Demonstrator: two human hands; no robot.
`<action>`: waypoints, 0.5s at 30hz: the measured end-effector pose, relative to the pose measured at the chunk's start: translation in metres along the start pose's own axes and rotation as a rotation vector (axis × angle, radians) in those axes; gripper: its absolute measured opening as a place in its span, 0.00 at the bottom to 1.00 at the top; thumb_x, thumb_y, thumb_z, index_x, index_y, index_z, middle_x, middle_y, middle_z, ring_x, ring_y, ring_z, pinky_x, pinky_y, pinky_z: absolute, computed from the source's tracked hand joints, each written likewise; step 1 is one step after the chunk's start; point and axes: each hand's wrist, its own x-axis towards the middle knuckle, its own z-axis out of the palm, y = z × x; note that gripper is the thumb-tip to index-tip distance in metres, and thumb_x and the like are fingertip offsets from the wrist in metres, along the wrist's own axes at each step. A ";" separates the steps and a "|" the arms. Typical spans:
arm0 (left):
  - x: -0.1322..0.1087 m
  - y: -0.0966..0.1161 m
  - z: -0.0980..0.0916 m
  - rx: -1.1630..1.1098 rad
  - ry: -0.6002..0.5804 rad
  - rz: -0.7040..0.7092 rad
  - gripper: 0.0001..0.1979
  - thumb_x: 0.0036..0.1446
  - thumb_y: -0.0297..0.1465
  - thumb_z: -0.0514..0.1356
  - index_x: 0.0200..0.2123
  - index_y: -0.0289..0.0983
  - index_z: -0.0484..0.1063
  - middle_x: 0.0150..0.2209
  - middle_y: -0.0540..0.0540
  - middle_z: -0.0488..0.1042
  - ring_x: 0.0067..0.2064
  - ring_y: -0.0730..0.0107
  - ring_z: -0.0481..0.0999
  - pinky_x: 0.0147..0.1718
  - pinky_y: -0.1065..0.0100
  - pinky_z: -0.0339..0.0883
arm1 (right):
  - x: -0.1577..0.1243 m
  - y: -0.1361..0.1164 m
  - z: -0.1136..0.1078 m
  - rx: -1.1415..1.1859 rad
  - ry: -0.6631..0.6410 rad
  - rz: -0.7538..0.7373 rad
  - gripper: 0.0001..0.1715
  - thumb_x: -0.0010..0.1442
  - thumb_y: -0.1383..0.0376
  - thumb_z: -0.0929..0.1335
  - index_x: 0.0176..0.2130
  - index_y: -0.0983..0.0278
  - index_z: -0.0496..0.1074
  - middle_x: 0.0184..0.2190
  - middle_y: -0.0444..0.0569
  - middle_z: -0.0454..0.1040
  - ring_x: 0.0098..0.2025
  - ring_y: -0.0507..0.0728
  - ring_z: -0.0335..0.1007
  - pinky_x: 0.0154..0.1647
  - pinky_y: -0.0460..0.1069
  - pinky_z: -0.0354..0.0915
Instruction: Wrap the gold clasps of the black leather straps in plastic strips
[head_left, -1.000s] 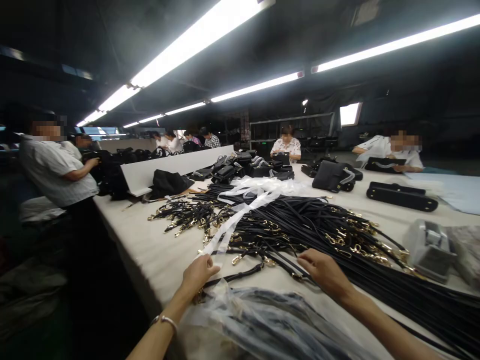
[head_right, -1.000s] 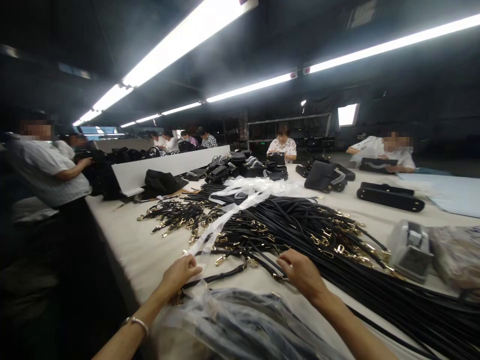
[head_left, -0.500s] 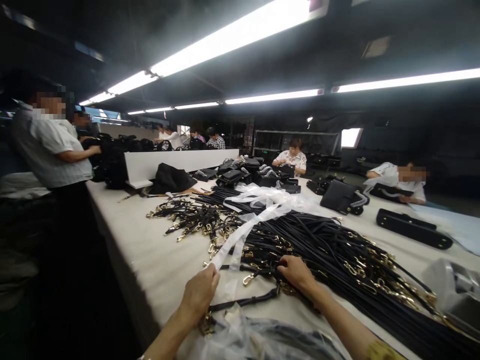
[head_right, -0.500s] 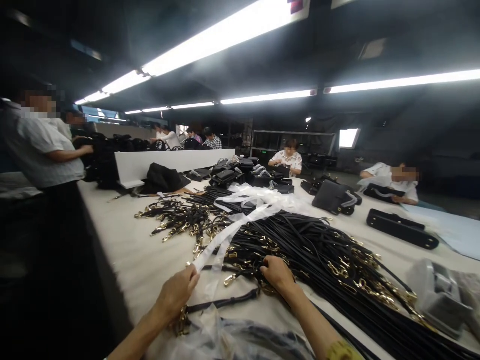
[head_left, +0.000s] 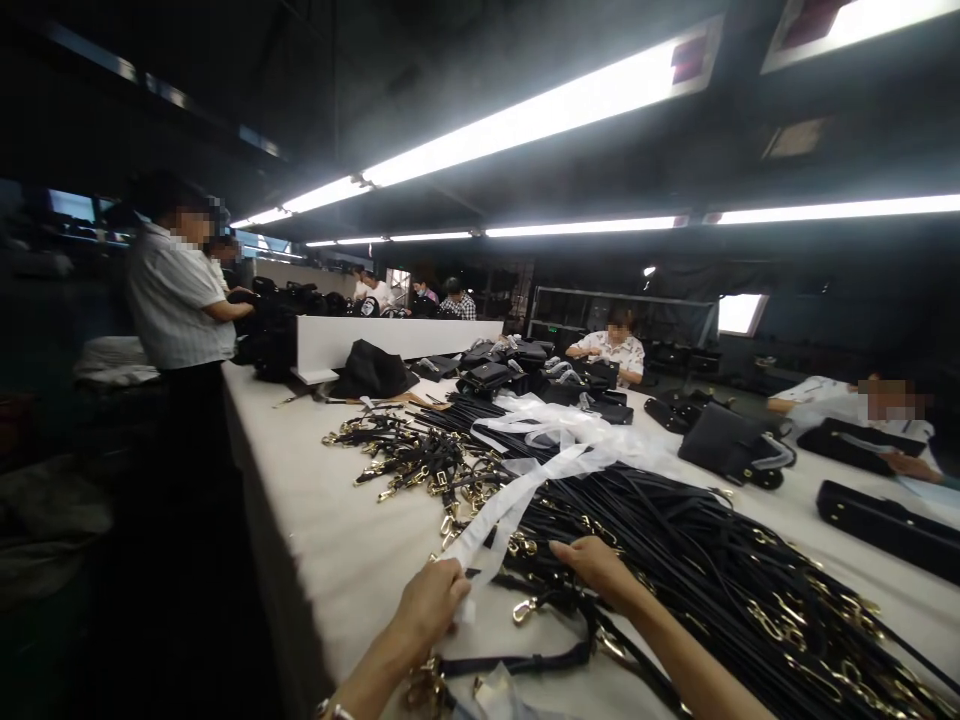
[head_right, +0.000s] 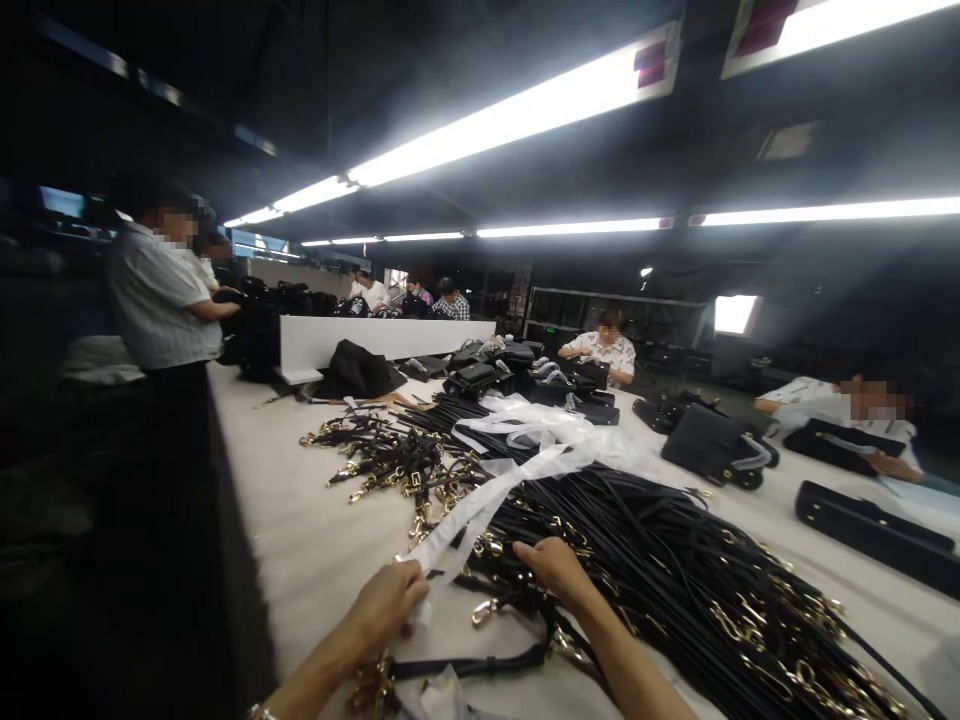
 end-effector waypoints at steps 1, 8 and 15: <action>-0.005 -0.002 -0.005 -0.033 0.000 -0.005 0.08 0.62 0.29 0.49 0.32 0.39 0.66 0.26 0.49 0.78 0.23 0.68 0.78 0.21 0.72 0.61 | -0.005 0.004 -0.003 0.003 -0.049 0.015 0.27 0.67 0.51 0.66 0.23 0.66 0.66 0.17 0.37 0.63 0.20 0.48 0.62 0.27 0.45 0.64; -0.042 -0.021 -0.041 -0.126 0.130 -0.020 0.07 0.58 0.23 0.50 0.37 0.41 0.59 0.28 0.54 0.71 0.26 0.72 0.75 0.21 0.76 0.63 | -0.058 0.046 -0.028 0.234 -0.224 0.122 0.12 0.52 0.60 0.71 0.28 0.64 0.66 0.17 0.41 0.69 0.15 0.49 0.62 0.16 0.43 0.56; -0.084 -0.047 -0.086 0.036 0.340 -0.069 0.11 0.49 0.18 0.57 0.30 0.40 0.65 0.27 0.52 0.70 0.33 0.65 0.74 0.34 0.69 0.62 | -0.104 0.054 -0.034 0.495 -0.202 0.035 0.25 0.46 0.50 0.73 0.36 0.66 0.71 0.18 0.38 0.64 0.14 0.43 0.46 0.14 0.41 0.41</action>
